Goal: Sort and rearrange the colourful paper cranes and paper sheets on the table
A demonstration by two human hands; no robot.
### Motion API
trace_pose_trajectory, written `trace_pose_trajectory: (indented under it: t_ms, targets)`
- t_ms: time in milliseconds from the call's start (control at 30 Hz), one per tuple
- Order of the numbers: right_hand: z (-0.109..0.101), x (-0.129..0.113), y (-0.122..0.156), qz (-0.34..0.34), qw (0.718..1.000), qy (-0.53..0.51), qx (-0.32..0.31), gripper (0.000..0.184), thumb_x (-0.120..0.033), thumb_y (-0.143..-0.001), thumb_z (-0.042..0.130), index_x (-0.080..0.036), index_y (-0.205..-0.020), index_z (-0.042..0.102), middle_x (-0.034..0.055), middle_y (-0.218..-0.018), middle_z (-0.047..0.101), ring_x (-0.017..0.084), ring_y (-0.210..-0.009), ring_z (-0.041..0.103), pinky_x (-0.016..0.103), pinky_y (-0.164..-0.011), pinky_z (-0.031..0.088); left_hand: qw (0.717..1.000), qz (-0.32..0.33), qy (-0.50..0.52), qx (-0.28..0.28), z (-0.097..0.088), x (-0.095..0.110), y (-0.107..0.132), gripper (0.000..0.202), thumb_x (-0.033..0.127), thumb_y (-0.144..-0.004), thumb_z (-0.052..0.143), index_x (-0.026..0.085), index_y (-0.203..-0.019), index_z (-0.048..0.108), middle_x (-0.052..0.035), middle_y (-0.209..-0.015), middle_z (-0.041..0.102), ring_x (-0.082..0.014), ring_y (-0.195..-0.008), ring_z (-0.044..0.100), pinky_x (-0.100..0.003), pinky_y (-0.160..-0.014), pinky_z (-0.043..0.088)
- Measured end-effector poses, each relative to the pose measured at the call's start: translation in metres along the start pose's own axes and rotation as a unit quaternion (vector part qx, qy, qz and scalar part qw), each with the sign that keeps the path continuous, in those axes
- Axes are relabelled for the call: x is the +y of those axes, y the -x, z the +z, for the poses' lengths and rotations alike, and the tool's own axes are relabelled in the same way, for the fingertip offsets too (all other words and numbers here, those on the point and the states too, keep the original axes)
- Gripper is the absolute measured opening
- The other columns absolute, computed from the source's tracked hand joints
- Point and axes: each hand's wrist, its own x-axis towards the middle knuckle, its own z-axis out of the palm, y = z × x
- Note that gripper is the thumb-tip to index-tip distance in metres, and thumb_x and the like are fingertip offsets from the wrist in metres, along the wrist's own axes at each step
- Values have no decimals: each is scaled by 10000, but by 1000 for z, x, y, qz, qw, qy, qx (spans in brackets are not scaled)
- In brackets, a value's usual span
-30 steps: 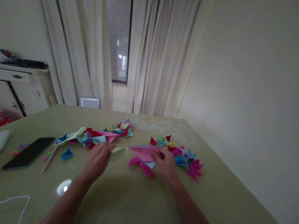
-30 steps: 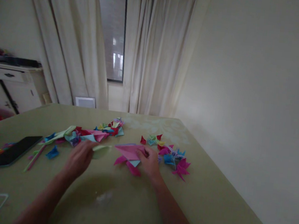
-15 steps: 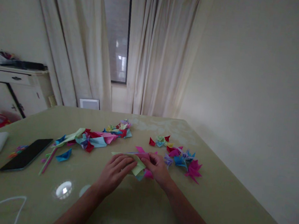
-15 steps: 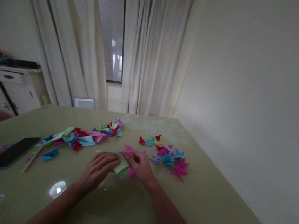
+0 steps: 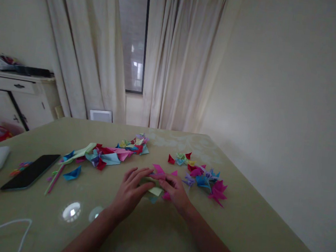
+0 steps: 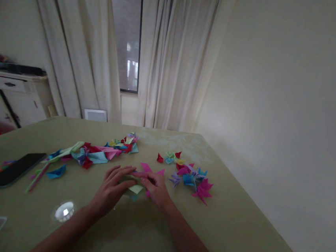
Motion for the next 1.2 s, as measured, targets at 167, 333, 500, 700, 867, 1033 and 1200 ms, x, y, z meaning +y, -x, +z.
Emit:
trace_pose_trajectory:
  t_ms: [167,333,500,700,867,1033,1200]
  targets:
    - [4,0,2,4,1000,0,-20,410,-560,-875,736,-226,-1092,836,59,-989,777,227,-889,689,326,-780,533,999,-31,21,-15,1,3,-1,144,201,-1005,601,235,-1037,737,-129,-1321,722,-263,-1163,670,-404,-982,517]
    - [5,2,1,-7,1000,18,7,441,-608,-886,705,-204,-1011,830,46,-880,750,213,-794,654,315,-723,514,994,-101,34,6,-2,-6,2,205,354,-968,688,219,-1117,650,-147,-1266,742,-289,-1112,708,-427,-964,546]
    - [3,-1,0,-12,1000,-2,17,440,-632,-896,690,-218,-986,811,55,-896,739,227,-834,659,317,-740,508,972,-223,69,-37,-6,-18,5,390,502,-998,606,215,-1262,630,-94,-1039,776,-273,-930,747,-397,-849,581]
    - [3,0,2,-31,999,16,12,492,-687,-820,745,-201,-824,672,-21,-696,519,141,-618,454,259,-576,374,935,-298,187,-41,-5,-19,0,301,511,-955,653,230,-968,762,-61,-919,766,-236,-855,726,-330,-784,567]
    - [4,1,4,-50,991,66,106,405,-538,-880,720,-215,-708,546,-48,-653,381,124,-589,351,259,-543,300,867,-399,298,3,-7,-20,-7,456,531,-846,760,210,-1169,763,-79,-995,802,-213,-756,730,-283,-619,542]
    - [3,-5,3,-64,992,5,110,333,-477,-829,798,-231,-995,646,-3,-803,609,169,-716,570,258,-629,453,789,-447,421,-13,-9,-23,-9,426,542,-811,791,163,-1005,786,-49,-772,782,-209,-710,741,-311,-688,606]
    - [-5,-2,-2,-63,992,25,108,345,-456,-816,820,-230,-1054,711,20,-848,687,189,-768,631,271,-675,505,784,-443,434,-8,-5,-22,-7,395,459,-771,831,172,-1037,779,-48,-840,810,-199,-754,753,-297,-713,608]
